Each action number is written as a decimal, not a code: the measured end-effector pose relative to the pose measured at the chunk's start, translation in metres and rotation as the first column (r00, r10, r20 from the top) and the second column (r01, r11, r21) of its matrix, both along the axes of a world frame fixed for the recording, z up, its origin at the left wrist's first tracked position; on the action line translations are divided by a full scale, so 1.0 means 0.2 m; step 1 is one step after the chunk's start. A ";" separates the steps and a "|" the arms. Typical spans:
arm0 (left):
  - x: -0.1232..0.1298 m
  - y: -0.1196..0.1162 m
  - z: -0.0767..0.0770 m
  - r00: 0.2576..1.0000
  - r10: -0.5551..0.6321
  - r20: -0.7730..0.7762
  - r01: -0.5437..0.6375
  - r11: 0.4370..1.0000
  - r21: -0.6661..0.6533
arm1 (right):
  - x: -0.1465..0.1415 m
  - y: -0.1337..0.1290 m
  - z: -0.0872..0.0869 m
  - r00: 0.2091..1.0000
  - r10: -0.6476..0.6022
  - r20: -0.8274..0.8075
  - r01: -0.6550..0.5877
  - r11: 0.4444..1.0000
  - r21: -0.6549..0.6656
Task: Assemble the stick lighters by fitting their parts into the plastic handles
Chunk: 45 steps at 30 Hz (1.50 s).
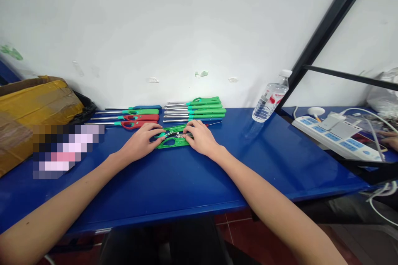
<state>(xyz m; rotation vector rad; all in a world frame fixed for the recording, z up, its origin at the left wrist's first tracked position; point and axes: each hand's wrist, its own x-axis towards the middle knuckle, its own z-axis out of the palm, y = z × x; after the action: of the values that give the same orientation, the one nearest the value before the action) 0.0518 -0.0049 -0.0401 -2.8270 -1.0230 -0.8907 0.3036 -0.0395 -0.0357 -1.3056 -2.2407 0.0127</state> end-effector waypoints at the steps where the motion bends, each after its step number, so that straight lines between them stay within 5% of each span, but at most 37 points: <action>1: 0.00 0.00 0.00 1.000 0.001 -0.005 -0.001 1.000 -0.001 | 0.00 0.00 0.00 1.000 -0.003 0.003 0.003 1.000 0.006; 24: -0.01 0.00 0.02 1.000 -0.013 0.007 0.013 0.998 -0.055 | 0.12 0.01 0.07 0.999 0.036 0.009 -0.036 0.999 0.039; 45: -0.05 0.04 0.05 0.994 -0.105 -0.002 0.105 0.994 -0.007 | 0.08 -0.01 0.04 0.989 0.138 0.054 -0.132 0.986 -0.097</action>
<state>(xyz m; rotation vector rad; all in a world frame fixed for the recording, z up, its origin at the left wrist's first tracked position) 0.0426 0.0035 -0.0292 -2.9110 -0.8861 -0.8935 0.3203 -0.0412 -0.0269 -1.2137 -2.4022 0.1304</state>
